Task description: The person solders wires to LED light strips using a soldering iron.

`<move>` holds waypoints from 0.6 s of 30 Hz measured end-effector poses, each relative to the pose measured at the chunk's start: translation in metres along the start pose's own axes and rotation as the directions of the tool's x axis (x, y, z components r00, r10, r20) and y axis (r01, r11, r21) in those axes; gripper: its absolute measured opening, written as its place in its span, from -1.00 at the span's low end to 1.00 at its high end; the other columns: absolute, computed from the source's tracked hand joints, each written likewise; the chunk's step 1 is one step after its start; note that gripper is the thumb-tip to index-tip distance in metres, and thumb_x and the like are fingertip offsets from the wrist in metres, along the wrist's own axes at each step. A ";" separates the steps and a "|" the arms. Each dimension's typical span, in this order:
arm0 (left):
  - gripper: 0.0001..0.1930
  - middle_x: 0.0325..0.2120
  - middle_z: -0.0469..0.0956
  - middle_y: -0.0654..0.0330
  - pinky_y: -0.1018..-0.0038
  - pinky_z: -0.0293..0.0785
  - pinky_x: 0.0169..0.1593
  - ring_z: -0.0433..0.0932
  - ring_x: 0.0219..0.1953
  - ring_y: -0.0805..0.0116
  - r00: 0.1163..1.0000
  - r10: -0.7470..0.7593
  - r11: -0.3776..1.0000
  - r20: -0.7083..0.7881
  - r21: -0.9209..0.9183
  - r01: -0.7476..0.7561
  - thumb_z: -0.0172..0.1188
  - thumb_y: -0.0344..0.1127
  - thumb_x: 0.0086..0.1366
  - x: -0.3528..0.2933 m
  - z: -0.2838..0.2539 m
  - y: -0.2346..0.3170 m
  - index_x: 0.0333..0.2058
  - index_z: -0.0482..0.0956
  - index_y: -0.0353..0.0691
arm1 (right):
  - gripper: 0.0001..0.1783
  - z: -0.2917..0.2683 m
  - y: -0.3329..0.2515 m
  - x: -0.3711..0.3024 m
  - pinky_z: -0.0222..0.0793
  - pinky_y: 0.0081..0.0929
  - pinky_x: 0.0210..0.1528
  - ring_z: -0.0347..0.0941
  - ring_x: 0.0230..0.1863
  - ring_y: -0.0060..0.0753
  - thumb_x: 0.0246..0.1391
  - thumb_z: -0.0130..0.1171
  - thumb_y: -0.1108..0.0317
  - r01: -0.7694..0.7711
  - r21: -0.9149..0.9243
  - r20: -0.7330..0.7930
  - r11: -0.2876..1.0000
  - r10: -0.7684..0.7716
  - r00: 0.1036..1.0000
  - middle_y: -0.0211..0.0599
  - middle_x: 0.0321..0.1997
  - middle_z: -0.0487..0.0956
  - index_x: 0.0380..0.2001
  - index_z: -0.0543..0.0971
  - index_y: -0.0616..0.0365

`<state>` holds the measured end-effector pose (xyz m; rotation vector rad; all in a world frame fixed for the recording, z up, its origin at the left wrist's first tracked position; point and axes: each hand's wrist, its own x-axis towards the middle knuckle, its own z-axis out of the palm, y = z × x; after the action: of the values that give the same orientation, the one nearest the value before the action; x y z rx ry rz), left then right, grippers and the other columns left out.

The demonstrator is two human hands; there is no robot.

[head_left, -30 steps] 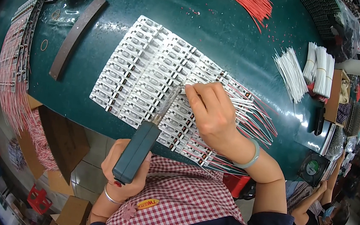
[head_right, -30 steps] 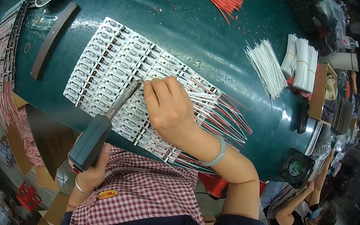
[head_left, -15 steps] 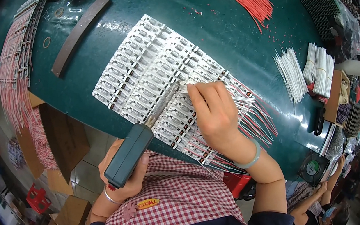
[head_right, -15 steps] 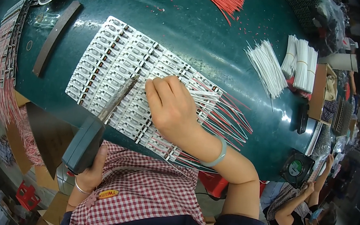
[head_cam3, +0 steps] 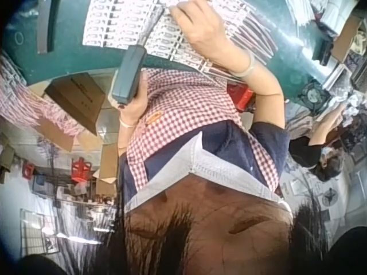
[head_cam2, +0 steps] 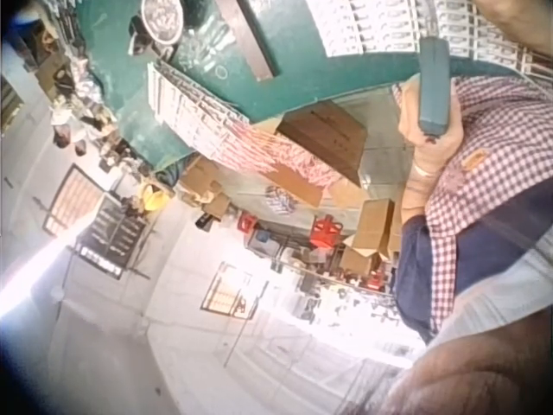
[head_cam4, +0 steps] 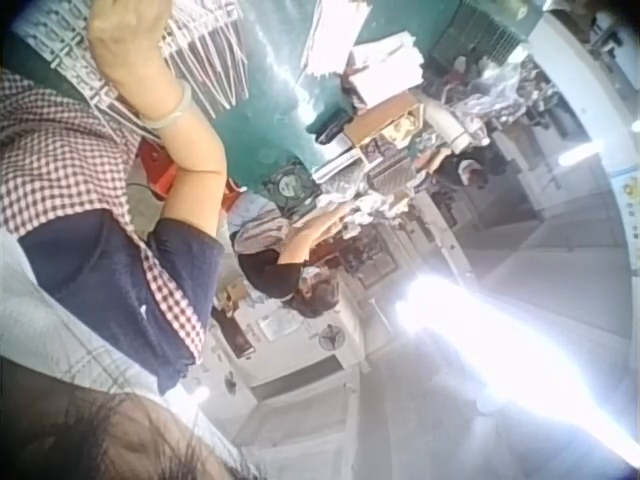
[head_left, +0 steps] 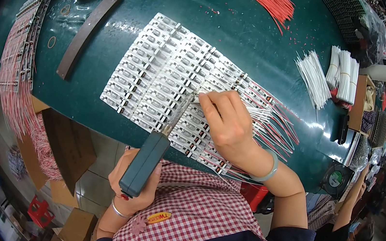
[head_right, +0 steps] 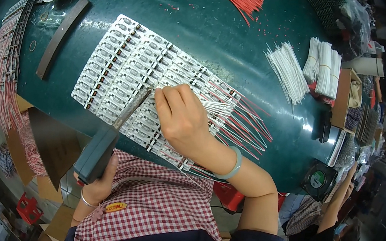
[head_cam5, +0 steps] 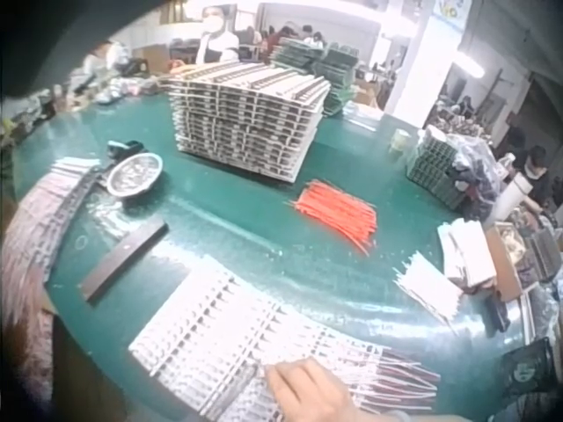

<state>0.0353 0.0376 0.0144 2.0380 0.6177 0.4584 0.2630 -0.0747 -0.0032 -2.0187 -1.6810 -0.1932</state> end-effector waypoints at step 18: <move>-0.82 -0.33 0.62 -0.02 0.38 0.58 -0.33 0.65 -0.38 0.07 0.998 0.056 0.998 -0.040 0.034 -0.054 0.38 -0.54 0.08 -0.002 0.001 0.001 -0.30 0.66 -0.41 | -0.54 0.000 -0.001 0.000 0.46 -0.41 -0.30 0.43 -0.26 -0.18 -0.28 0.20 0.55 0.004 -0.022 0.004 1.000 -0.004 1.000 -0.08 -0.24 0.53 -0.18 0.58 0.53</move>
<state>0.0342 0.0353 0.0152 2.0854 0.5983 0.5262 0.2620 -0.0746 -0.0029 -2.0334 -1.6926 -0.2097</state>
